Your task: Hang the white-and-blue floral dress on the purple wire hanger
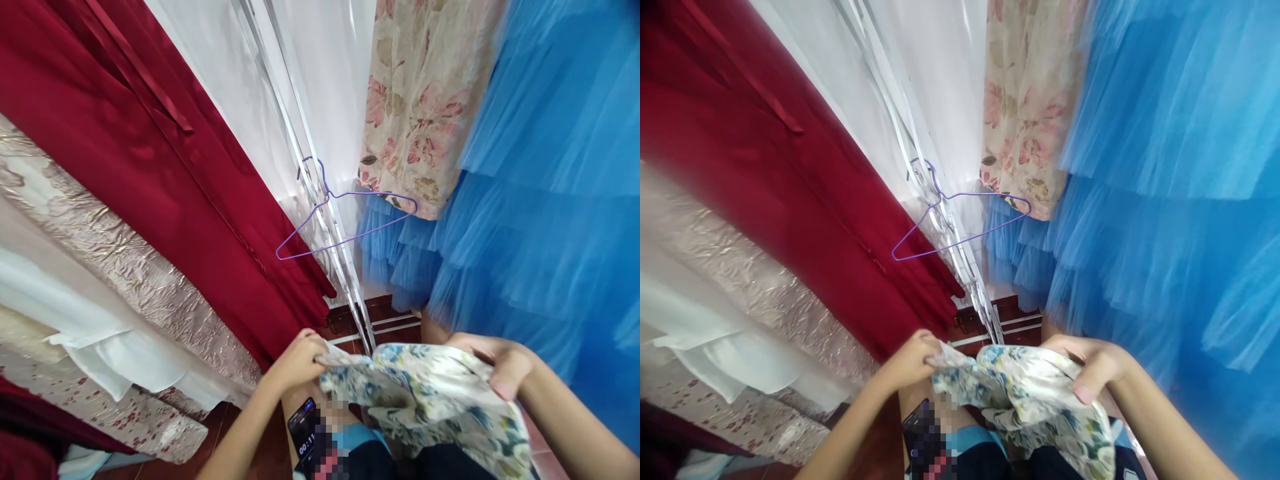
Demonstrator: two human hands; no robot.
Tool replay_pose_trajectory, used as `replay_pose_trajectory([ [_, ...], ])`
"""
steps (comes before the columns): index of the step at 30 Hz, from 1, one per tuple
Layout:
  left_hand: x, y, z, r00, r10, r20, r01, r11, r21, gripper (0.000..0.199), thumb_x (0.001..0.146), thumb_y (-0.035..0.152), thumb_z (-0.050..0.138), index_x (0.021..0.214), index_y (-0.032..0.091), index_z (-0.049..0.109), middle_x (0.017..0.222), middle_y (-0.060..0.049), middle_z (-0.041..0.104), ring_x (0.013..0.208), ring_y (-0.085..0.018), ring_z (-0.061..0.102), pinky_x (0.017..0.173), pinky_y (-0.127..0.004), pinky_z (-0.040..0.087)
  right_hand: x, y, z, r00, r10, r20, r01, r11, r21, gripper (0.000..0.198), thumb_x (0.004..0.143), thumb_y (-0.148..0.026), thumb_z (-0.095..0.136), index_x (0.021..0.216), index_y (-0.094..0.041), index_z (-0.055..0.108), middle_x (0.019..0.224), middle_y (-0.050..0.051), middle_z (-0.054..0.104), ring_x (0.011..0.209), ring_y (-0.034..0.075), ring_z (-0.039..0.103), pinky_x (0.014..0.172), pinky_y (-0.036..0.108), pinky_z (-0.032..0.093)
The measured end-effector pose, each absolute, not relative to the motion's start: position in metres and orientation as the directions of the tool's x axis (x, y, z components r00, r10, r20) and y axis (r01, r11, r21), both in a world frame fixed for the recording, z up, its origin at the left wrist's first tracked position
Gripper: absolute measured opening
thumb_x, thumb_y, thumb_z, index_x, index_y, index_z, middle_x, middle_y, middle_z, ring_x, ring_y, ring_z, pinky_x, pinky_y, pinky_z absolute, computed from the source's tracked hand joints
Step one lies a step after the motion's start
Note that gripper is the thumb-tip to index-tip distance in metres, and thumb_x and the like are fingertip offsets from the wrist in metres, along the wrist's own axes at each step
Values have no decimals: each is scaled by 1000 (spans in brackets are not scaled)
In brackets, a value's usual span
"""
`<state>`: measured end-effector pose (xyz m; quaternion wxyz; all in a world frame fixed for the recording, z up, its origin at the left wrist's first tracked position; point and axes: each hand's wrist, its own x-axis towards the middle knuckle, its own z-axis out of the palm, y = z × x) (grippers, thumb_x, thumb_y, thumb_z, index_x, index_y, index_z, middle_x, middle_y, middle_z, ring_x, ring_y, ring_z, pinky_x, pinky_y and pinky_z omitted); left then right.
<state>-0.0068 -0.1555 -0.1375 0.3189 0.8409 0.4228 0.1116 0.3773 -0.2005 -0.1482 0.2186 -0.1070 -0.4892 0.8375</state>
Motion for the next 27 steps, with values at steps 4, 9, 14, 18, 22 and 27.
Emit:
replay_pose_trajectory([
  [4, -58, -109, -104, 500, 866, 19, 745, -441, 501, 13, 79, 23, 56, 78, 22, 69, 93, -7, 70, 96, -28, 55, 98, -47, 31, 353, -179, -124, -816, 576, -50, -105, -234, -967, 41, 69, -36, 82, 98, -9, 71, 79, 2, 63, 66, 12, 52, 59, 20, 43],
  [9, -94, -51, -48, 332, 923, 193, 785, -384, 487, 23, 76, 31, 57, 87, 21, 74, 100, -8, 71, 100, -29, 58, 99, -44, 38, 308, -148, -112, -638, 763, 103, -37, 103, -994, 33, 81, -41, 74, 98, -12, 70, 79, 0, 60, 68, 13, 47, 60, 23, 36],
  [14, -80, -18, -6, 214, 931, 294, 703, -356, 616, 37, 76, 34, 55, 102, 19, 76, 117, -8, 70, 114, -29, 59, 105, -40, 39, 303, -120, -101, -533, 828, 175, -35, 185, -982, 35, 84, -46, 70, 91, -13, 70, 80, 1, 61, 70, 14, 50, 63, 25, 38],
  [18, -57, -3, 3, 211, 952, 221, 547, -303, 780, 30, 68, 31, 58, 85, 16, 77, 90, -7, 76, 89, -26, 67, 87, -36, 50, 325, -106, -100, -462, 875, 144, 0, 163, -987, 36, 86, -48, 68, 92, -13, 70, 79, 1, 64, 70, 14, 53, 62, 25, 39],
  [22, -36, -2, 1, 257, 959, 118, 366, -210, 906, 28, 63, 32, 61, 77, 13, 76, 73, -8, 74, 67, -24, 67, 66, -32, 52, 352, -93, -104, -310, 936, 169, 47, 193, -980, 35, 85, -48, 69, 90, -14, 71, 76, 0, 66, 67, 14, 54, 60, 25, 39],
  [27, -23, -22, -2, 316, 949, 11, 166, -67, 984, 39, 64, 32, 69, 95, 10, 79, 85, -13, 77, 74, -28, 72, 68, -34, 55, 379, -64, -92, -84, 931, 355, 181, 364, -913, 32, 85, -46, 68, 97, -18, 75, 89, 4, 74, 78, 21, 64, 67, 28, 46],
])
